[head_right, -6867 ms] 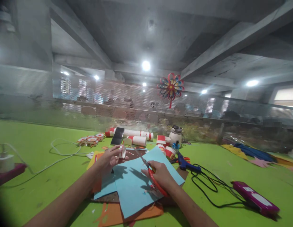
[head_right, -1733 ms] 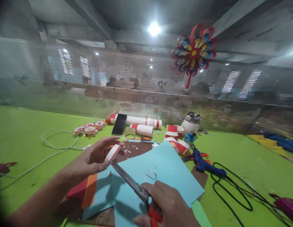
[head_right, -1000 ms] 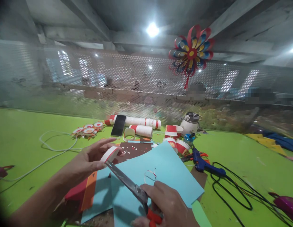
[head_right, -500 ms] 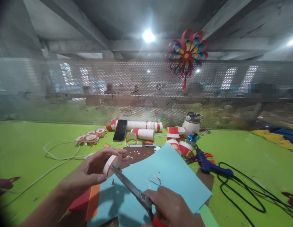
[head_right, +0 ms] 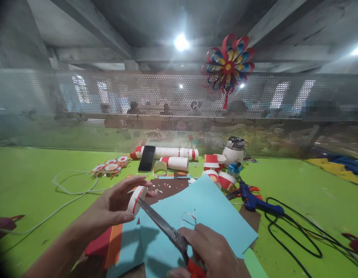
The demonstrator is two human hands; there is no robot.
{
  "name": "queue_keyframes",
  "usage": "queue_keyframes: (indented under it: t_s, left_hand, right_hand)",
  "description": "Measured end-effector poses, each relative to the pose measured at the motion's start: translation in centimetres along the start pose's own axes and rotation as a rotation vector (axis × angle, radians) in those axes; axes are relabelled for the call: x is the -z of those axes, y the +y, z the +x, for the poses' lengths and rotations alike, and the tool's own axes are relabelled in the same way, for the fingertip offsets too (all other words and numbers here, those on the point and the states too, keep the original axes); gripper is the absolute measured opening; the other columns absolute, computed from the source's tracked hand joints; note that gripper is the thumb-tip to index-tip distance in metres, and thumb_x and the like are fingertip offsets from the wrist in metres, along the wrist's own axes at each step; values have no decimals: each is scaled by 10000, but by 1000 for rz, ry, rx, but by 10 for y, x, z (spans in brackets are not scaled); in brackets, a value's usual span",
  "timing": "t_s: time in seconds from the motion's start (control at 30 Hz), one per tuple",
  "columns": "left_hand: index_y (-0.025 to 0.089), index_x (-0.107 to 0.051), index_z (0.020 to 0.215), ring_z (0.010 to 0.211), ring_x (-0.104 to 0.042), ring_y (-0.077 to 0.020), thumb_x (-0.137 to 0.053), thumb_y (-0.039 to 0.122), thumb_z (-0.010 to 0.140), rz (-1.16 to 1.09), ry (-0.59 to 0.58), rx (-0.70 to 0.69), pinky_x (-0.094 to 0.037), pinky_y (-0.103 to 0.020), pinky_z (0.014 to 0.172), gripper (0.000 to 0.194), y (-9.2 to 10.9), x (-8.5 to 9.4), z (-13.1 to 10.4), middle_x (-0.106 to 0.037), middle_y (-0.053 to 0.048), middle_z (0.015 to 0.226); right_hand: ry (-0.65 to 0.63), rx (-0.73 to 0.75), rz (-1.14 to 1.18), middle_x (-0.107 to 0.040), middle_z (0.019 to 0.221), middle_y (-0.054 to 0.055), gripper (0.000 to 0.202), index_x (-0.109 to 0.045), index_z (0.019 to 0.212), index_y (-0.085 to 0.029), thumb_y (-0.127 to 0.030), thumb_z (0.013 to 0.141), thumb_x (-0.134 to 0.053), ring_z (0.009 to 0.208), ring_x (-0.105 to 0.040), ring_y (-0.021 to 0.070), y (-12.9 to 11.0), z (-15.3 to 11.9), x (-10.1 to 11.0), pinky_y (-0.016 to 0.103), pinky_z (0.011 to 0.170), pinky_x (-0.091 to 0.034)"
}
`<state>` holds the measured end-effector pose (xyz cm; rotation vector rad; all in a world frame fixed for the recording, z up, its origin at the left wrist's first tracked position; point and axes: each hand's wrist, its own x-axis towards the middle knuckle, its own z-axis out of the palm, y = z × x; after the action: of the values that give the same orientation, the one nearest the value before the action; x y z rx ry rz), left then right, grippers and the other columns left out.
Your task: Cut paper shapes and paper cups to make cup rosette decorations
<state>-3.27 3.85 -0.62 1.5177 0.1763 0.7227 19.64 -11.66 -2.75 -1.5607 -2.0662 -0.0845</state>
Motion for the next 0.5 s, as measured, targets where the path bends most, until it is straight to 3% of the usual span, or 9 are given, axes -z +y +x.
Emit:
queue_keyframes:
  t_s: [0.2,0.37,0.5]
  left_hand:
    - [231,-559,1155,1229,-419,-296,-699,191,725,51,-18,-62,-364,-431,983,454,1,-2,1,-443,-113,1353]
    - [233,-553,1126,1133,-517,-290,-635,198,793,63,-12,11,-407,-466,922,345,1,-2,0,-532,-117,1263]
    - [219,-535,1156,1111,-523,-281,-678,236,756,83,-9,-13,-425,-431,902,425,2,-1,0,-540,-122,1236]
  right_hand:
    - [-40,26,-35,-626,755,45,395,-609,1090,-193,-462,800,-601,632,-616,160,1,-2,-2,253,595,-522]
    - [-60,18,-35,-617,726,29,379,-607,1080,-199,-459,804,-598,625,-613,157,-1,-1,-1,251,579,-518]
    - [-17,27,-24,-636,706,21,356,-626,1042,-200,-445,785,-620,588,-607,149,-2,-1,0,225,553,-502]
